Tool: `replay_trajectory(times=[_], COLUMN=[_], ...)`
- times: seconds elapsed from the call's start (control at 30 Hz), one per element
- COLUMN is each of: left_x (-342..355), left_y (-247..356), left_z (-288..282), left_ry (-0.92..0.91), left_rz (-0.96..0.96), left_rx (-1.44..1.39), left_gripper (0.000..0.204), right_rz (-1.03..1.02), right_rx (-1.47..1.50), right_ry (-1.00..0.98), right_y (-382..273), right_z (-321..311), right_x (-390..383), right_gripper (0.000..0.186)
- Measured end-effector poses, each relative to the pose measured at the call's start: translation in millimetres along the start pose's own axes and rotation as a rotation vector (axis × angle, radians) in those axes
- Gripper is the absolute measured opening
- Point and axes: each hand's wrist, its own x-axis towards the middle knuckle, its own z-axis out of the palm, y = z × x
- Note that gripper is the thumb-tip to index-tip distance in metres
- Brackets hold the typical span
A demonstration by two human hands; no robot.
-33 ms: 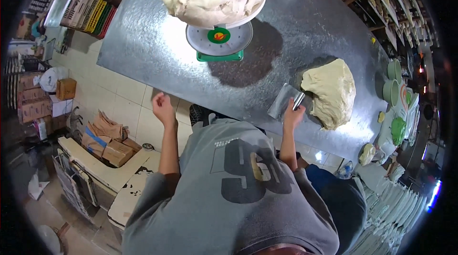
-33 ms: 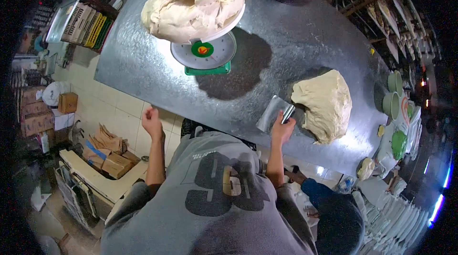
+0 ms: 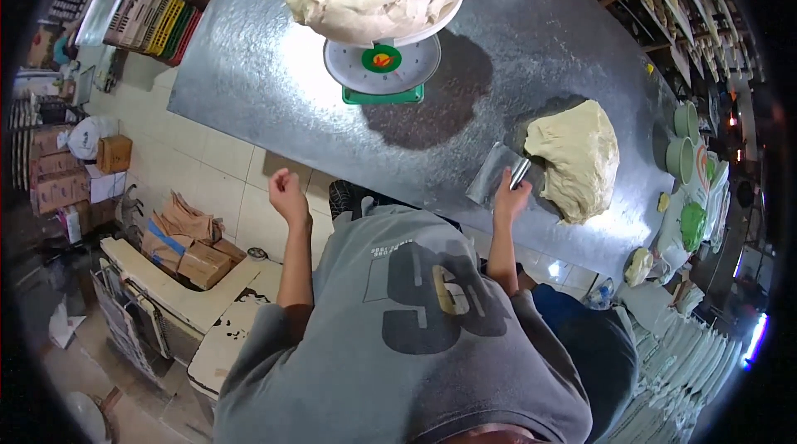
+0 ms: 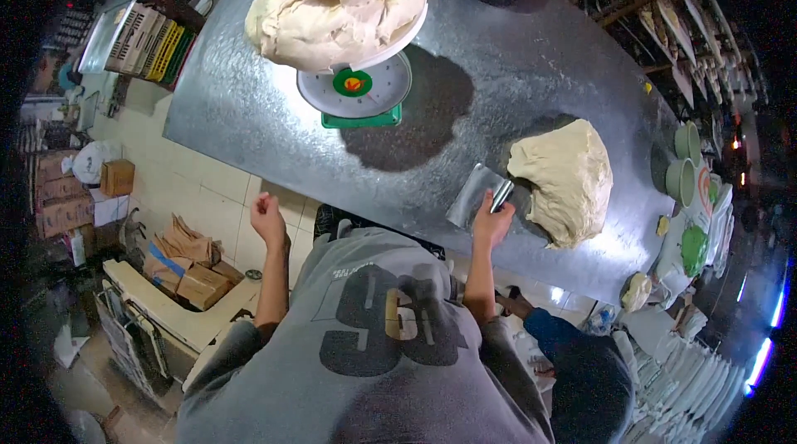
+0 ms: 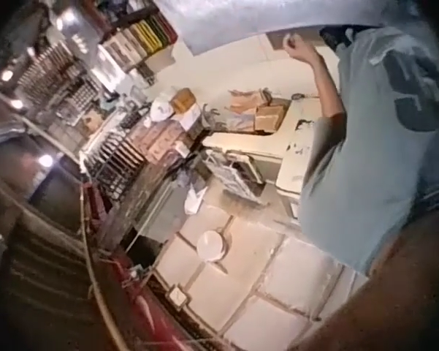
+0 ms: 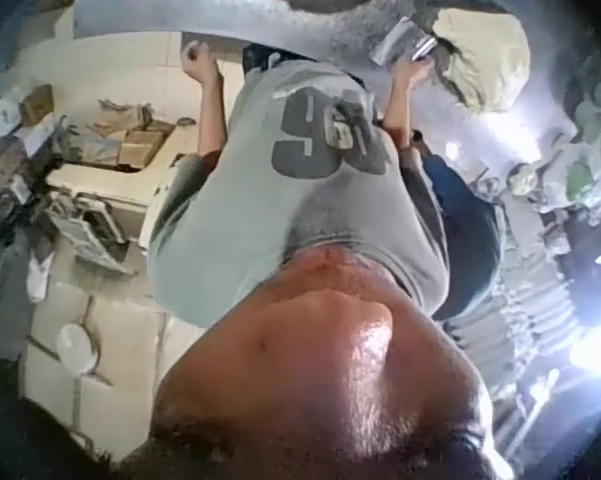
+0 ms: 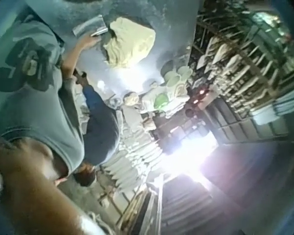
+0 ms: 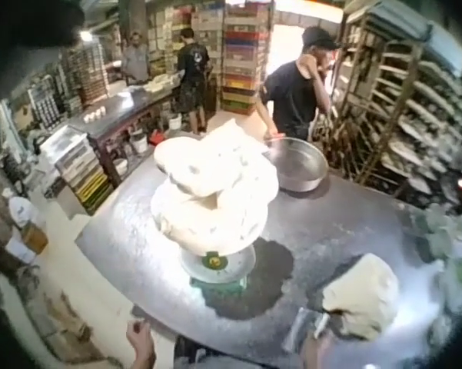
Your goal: Kneading, weighing, and shaping dough into small portions on a metal table in a bakery.
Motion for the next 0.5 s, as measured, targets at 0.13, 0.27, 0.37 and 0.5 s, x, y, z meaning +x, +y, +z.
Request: replay_trajectory(times=[0.13, 0.27, 0.37, 0.5], left_x=[-33.7, -27.3, -21.1, -47.9], left_y=[-16.6, 16.6, 38.7, 49.4], left_z=[-19.7, -17.1, -3.4, 78.5], left_ry=[-0.074, -0.128, -0.228, -0.658], left_rz=[-0.071, -0.086, -0.032, 0.247], left_rx=[-0.171, -0.080, -0.007, 0.112], left_gripper=[0.021, 0.019, 0.017, 0.031], right_rz=[-0.085, -0.140, -0.129, -0.168], right_rx=[0.021, 0.078, 0.012, 0.259], right_ry=[-0.022, -0.046, -0.036, -0.037], right_y=[4.2, 6.6, 9.2, 10.9], right_z=[-1.4, 3.6, 1.7, -30.6], right_x=[-0.3, -3.1, -8.3, -7.4], right_gripper=[0.059, 0.054, 0.050, 0.048])
